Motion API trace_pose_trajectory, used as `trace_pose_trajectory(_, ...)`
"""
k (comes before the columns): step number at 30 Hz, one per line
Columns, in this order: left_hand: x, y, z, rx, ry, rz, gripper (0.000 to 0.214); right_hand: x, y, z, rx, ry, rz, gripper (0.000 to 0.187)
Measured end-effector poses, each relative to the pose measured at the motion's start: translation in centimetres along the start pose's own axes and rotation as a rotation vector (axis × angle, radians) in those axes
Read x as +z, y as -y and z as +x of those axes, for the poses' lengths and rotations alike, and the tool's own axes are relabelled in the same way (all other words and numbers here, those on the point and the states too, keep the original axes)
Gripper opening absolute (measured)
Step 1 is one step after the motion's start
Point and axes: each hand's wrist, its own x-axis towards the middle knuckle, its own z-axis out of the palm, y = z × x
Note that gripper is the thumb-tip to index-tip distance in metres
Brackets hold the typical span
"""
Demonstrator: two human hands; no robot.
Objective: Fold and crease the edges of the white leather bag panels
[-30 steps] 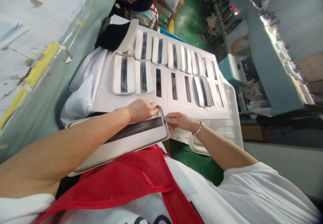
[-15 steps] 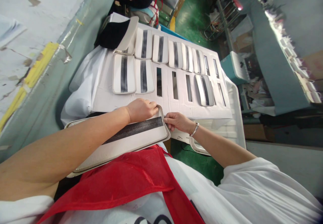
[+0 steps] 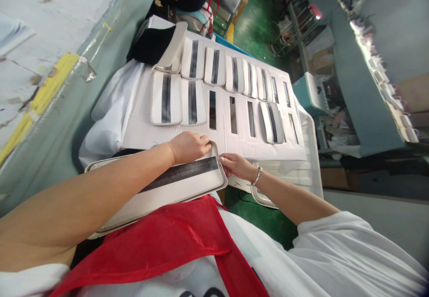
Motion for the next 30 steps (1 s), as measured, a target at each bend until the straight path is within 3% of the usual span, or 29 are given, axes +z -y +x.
trace_pose_trajectory(5,0.0,0.0,0.1,-0.014,0.004,-0.013,0.022,-0.1,-1.1,-0.1,0.019,0.051,0.295,0.051)
trace_pose_trajectory(12,-0.1,-0.2,0.1,-0.05,-0.003,-0.029,0.021,-0.3,-1.2,0.0,0.048,0.082,0.399,0.045)
trace_pose_trajectory(17,-0.2,-0.3,0.1,-0.078,-0.016,-0.052,0.021,-0.8,-0.9,-0.2,0.035,0.081,0.326,0.048)
trace_pose_trajectory(20,-0.2,-0.4,0.2,-0.092,0.012,-0.055,0.02,-0.8,0.4,-0.8,0.009,0.07,0.072,0.048)
trace_pose_trajectory(23,0.0,-0.4,0.2,-0.089,0.017,-0.053,0.02,-0.1,2.4,-1.8,-0.005,-0.041,-0.371,0.032)
trace_pose_trajectory(26,0.1,-0.5,0.1,-0.092,-0.007,-0.046,0.02,1.1,4.0,-2.6,-0.042,-0.157,-0.741,0.028)
trace_pose_trajectory(30,0.0,-0.5,0.0,-0.081,-0.007,-0.022,0.02,2.3,4.1,-2.9,-0.156,-0.286,-0.977,0.029)
